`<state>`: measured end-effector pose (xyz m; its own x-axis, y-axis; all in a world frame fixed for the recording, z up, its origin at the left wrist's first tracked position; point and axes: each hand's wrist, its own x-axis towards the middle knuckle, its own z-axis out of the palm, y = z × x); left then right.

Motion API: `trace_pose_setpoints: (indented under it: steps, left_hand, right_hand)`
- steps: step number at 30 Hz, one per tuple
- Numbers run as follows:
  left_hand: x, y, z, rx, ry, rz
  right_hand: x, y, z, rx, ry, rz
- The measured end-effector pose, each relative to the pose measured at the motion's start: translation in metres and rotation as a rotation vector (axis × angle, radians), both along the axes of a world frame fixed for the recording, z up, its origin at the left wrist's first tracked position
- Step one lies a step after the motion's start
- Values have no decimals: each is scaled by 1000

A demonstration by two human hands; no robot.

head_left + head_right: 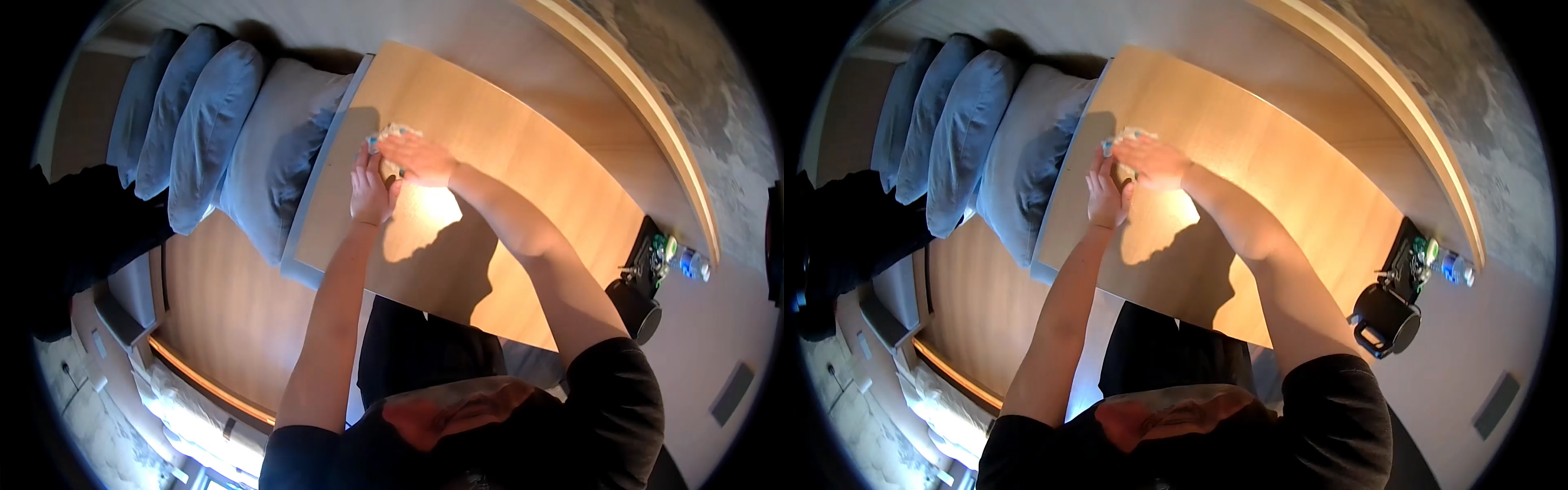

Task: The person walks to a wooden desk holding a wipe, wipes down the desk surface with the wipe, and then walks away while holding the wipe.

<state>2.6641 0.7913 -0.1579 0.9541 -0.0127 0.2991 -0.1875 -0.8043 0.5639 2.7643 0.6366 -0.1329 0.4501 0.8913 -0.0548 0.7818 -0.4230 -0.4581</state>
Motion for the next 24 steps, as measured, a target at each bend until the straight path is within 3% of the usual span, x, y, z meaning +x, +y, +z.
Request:
trace_pose_setpoints:
  steps: [4,8,11,12,13,15,19,22,24]
  left_hand:
    - [-3,3,2,-34,-5,-63]
    - [-7,-2,10,-103,-67,-154]
    - [-20,-15,27,-185,-54,-139]
    - [-27,-19,34,-245,-2,-113]
    - [-32,-24,41,-306,50,-89]
    - [-39,-32,41,-492,390,38]
    - [-45,-52,60,-809,942,80]
    - [-49,-70,53,-1271,1275,24]
    - [-65,-78,75,-1668,1253,-141]
  right_hand:
    - [-77,-32,7,20,88,7]
    - [-136,-49,20,144,301,-166]
    - [-155,-61,21,786,1318,-758]
    - [-160,-66,30,1048,1477,-883]
    - [-166,-71,39,1184,1524,-979]
    - [-177,-80,56,1472,1604,-1160]
    - [-194,-81,60,1835,1596,-1251]
    - [-204,-62,67,2051,1541,-1181]
    - [-206,-46,70,2120,1552,-1130]
